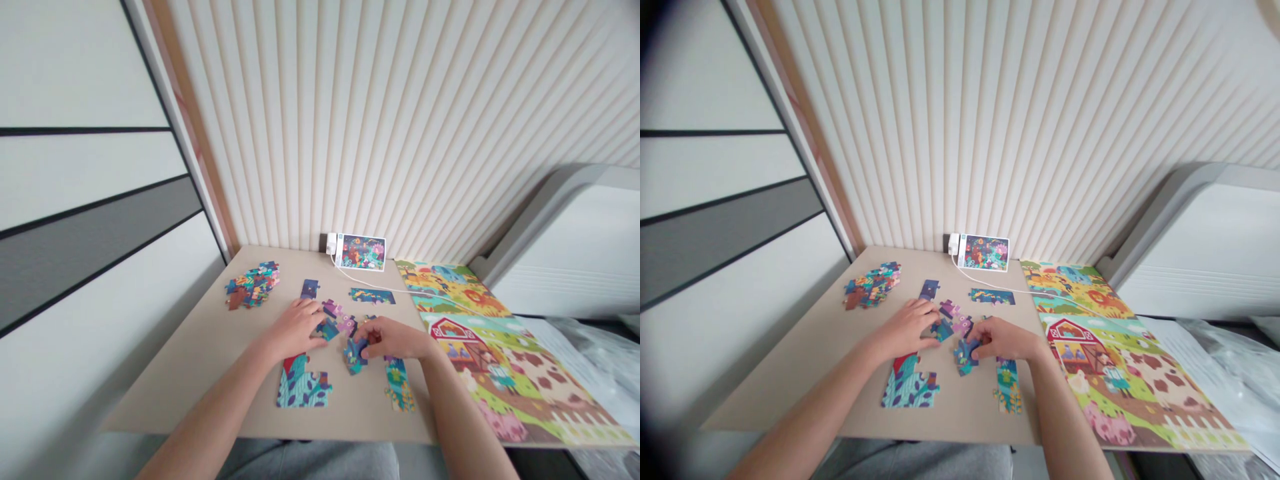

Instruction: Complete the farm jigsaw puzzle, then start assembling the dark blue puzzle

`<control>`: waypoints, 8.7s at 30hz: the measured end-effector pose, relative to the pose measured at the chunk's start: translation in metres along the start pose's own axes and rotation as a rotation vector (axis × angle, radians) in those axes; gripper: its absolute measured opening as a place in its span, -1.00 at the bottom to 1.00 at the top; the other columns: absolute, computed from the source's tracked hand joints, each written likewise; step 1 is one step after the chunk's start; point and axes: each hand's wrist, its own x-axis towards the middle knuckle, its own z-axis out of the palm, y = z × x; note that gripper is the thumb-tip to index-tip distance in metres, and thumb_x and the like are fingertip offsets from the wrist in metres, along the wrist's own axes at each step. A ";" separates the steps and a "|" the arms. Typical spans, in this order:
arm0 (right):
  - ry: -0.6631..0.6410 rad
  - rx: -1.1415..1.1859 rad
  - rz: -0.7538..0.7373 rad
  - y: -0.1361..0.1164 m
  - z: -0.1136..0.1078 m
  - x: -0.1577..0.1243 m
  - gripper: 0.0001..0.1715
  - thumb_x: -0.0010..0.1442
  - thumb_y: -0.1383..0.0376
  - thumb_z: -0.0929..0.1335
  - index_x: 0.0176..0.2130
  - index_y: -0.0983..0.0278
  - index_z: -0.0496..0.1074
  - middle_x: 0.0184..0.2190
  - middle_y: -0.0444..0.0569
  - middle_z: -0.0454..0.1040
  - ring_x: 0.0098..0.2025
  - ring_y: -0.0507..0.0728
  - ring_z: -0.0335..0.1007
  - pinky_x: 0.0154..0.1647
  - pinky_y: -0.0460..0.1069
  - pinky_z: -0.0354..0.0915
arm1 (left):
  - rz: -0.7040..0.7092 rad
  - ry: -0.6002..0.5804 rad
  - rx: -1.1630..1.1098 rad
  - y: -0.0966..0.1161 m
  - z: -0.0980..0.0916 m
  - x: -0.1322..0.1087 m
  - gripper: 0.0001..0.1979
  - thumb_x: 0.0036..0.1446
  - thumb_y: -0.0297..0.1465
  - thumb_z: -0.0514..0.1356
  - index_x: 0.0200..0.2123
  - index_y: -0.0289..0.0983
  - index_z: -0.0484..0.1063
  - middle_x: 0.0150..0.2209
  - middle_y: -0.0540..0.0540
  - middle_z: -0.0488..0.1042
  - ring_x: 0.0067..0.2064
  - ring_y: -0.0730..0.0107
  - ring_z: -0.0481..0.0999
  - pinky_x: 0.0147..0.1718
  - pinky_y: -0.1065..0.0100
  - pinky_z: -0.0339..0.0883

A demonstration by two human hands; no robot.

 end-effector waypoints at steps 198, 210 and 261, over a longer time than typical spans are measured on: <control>0.893 -0.669 0.321 0.066 -0.056 -0.022 -0.58 0.36 0.22 0.27 0.10 0.23 0.54 -0.07 0.09 0.56 -0.07 0.19 0.48 0.02 0.00 0.28 | 0.139 0.093 -0.133 0.029 0.028 0.009 -0.66 0.38 -0.42 0.08 0.14 -0.13 0.47 0.13 -0.12 0.48 0.16 0.18 0.42 0.19 0.08 0.25; 0.800 -0.607 0.385 0.066 -0.049 -0.016 -0.48 0.11 0.05 0.49 0.00 0.26 0.56 -0.08 0.09 0.55 -0.10 0.21 0.49 -0.08 -0.01 0.29 | 0.145 0.103 -0.125 0.029 0.027 0.008 -0.67 0.39 -0.41 0.08 0.14 -0.12 0.47 0.12 -0.12 0.49 0.16 0.20 0.43 0.19 0.09 0.26; 0.562 -1.250 -0.021 0.041 -0.016 -0.048 -0.51 0.24 0.51 0.23 0.08 0.22 0.46 0.05 0.07 0.57 0.06 0.23 0.52 0.09 0.13 0.35 | -0.187 0.190 -0.135 0.019 -0.016 -0.114 -0.71 0.37 -0.36 0.11 0.10 -0.13 0.45 0.06 -0.09 0.51 0.10 0.21 0.46 0.14 0.12 0.31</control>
